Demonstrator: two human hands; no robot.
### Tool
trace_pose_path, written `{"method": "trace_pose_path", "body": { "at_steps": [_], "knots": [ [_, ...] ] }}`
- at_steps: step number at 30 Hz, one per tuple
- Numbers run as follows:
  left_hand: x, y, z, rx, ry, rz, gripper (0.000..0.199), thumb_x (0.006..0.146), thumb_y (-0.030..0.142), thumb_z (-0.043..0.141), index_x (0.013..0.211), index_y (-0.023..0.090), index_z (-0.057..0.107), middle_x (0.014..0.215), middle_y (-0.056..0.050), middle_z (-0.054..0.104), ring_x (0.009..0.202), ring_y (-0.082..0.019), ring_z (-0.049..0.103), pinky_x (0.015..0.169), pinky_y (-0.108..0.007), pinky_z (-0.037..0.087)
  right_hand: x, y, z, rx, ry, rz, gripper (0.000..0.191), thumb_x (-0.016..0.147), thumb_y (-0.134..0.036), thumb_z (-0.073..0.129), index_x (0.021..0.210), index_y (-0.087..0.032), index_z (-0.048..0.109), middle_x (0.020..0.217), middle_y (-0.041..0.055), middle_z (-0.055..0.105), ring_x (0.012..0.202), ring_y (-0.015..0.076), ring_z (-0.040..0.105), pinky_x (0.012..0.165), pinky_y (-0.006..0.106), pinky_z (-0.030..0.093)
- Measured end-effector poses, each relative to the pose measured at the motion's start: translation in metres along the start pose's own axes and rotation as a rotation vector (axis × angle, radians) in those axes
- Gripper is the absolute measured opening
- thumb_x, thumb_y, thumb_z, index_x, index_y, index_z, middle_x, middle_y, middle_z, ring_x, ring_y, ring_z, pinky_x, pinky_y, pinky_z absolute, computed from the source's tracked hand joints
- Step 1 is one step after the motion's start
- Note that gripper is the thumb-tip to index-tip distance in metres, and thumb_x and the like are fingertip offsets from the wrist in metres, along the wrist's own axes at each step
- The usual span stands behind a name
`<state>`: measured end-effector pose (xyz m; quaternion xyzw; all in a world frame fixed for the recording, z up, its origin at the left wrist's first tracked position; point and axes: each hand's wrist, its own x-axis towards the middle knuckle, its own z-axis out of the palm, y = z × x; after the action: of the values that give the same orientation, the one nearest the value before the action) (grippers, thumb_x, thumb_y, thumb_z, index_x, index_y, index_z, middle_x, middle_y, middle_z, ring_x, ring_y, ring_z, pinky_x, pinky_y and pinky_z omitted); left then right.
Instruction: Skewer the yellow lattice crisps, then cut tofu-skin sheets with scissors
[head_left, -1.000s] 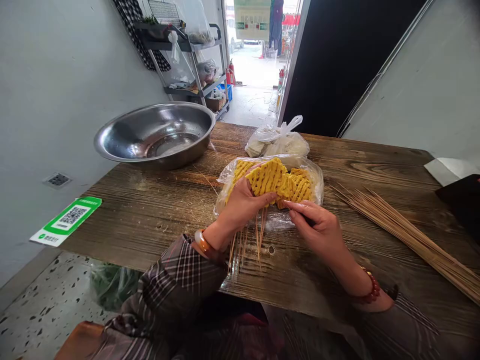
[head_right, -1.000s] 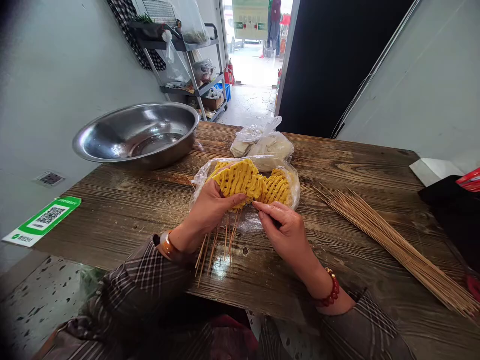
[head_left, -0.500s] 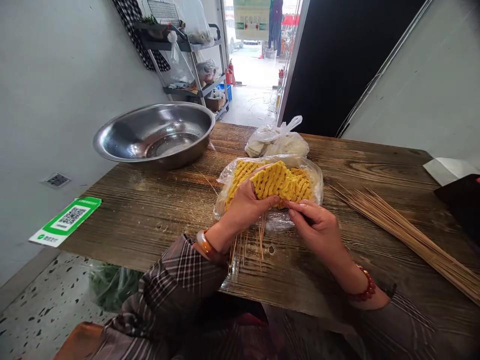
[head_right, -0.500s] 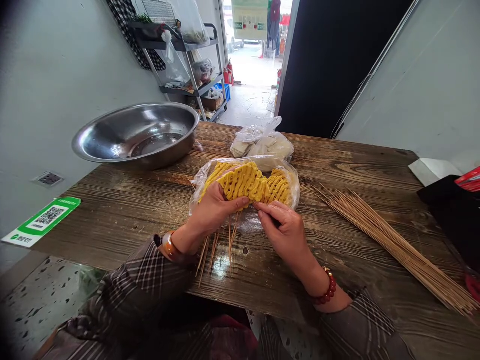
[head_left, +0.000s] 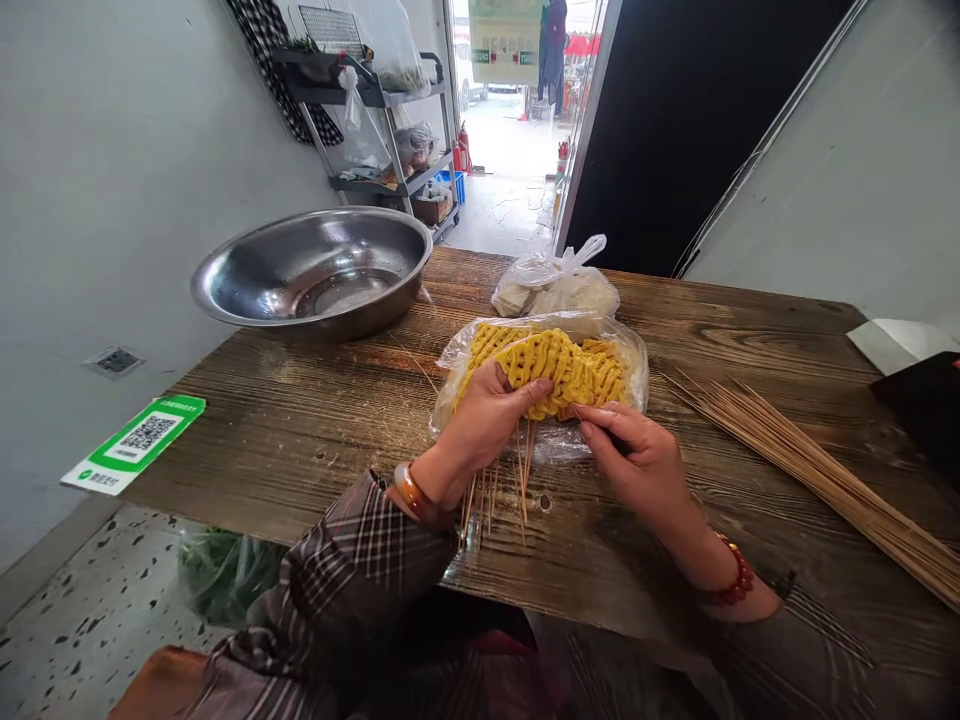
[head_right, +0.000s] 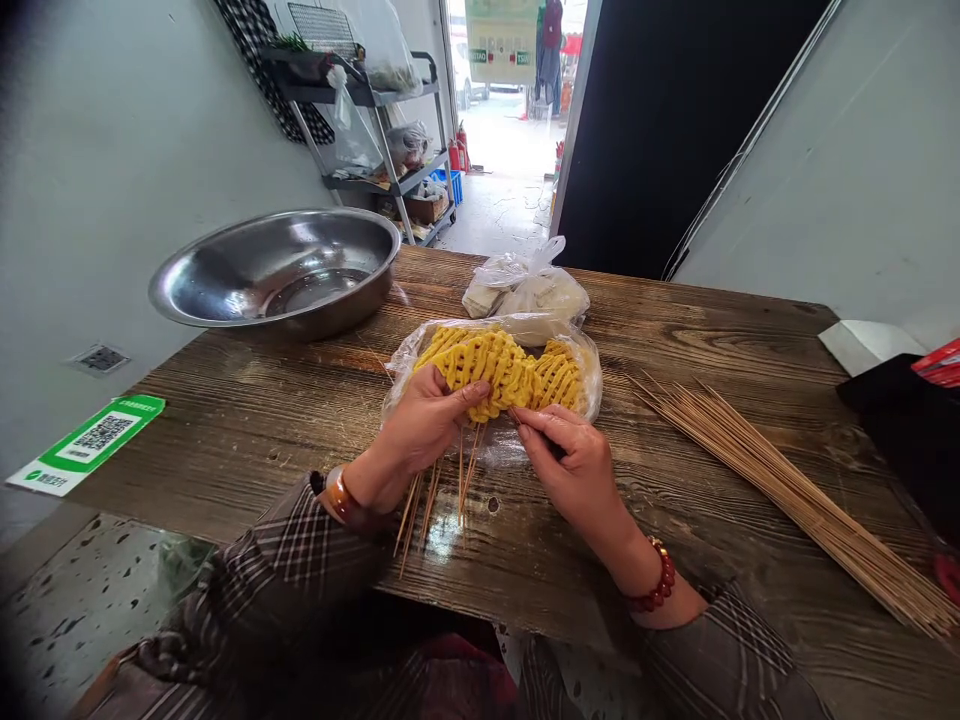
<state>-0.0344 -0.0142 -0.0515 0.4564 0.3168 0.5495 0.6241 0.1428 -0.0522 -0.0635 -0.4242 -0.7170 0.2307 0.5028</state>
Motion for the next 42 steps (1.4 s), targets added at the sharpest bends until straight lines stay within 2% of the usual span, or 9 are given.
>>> {"method": "trace_pose_path", "body": {
  "at_steps": [13,17,23,26,32,39,42],
  "knots": [
    [-0.0011,-0.0021,0.0024,-0.041,-0.032,-0.008,0.035,0.073,0.028,0.081,0.105,0.017,0.071,0.102,-0.008,0.074,0.096,-0.023,0.070,0.090,-0.038,0.054,-0.0011,0.0038,0.0013,-0.013,0.009,0.016,0.019,0.089,-0.021,0.062,0.098,-0.025,0.078,0.091,0.0044,0.078,0.084,0.0189,0.072,0.077,0.034,0.059],
    [-0.0015,-0.0028,0.0026,-0.001,-0.023,-0.015,0.035,0.074,0.029,0.080,0.105,0.017,0.071,0.103,-0.008,0.074,0.096,-0.022,0.069,0.091,-0.038,0.054,0.0001,0.0020,0.0019,-0.027,0.026,0.038,0.015,0.088,-0.023,0.062,0.090,-0.024,0.077,0.085,0.0037,0.077,0.078,0.0192,0.071,0.075,0.035,0.058],
    [-0.0026,-0.0050,0.0032,0.054,-0.051,-0.002,0.035,0.074,0.031,0.080,0.105,0.017,0.073,0.102,-0.007,0.075,0.093,-0.020,0.068,0.090,-0.036,0.054,0.0013,0.0018,0.0021,-0.040,0.024,0.051,0.012,0.087,-0.023,0.062,0.082,-0.023,0.072,0.078,0.0020,0.074,0.069,0.0167,0.067,0.066,0.030,0.053],
    [-0.0029,-0.0034,0.0040,0.009,-0.037,-0.026,0.035,0.072,0.030,0.082,0.103,0.017,0.073,0.099,-0.007,0.075,0.091,-0.019,0.069,0.090,-0.036,0.054,0.0012,0.0011,0.0017,-0.038,0.027,0.055,0.011,0.087,-0.023,0.063,0.081,-0.022,0.071,0.074,0.0010,0.072,0.065,0.0154,0.064,0.063,0.029,0.051],
    [-0.0018,-0.0002,0.0057,-0.130,0.007,-0.052,0.034,0.072,0.032,0.082,0.100,0.015,0.072,0.102,-0.008,0.074,0.098,-0.022,0.069,0.094,-0.040,0.053,0.0003,-0.0013,0.0007,-0.017,-0.004,0.064,0.011,0.088,-0.026,0.063,0.082,-0.022,0.072,0.071,0.0010,0.070,0.063,0.0155,0.063,0.064,0.031,0.051],
    [-0.0042,-0.0039,0.0067,-0.115,-0.015,-0.066,0.035,0.072,0.032,0.082,0.102,0.017,0.073,0.102,-0.008,0.075,0.099,-0.022,0.069,0.093,-0.039,0.053,0.0018,0.0006,-0.0003,-0.070,0.018,0.039,0.014,0.087,-0.027,0.063,0.076,-0.022,0.070,0.060,-0.0013,0.063,0.059,0.0151,0.060,0.062,0.030,0.050],
    [-0.0056,-0.0054,0.0068,-0.107,-0.016,-0.066,0.034,0.072,0.031,0.082,0.102,0.017,0.073,0.101,-0.007,0.075,0.095,-0.020,0.069,0.091,-0.036,0.053,0.0014,0.0029,0.0008,-0.055,0.025,0.079,0.015,0.085,-0.028,0.065,0.072,-0.022,0.068,0.057,-0.0022,0.060,0.053,0.0135,0.057,0.055,0.028,0.047]
  ]
}}
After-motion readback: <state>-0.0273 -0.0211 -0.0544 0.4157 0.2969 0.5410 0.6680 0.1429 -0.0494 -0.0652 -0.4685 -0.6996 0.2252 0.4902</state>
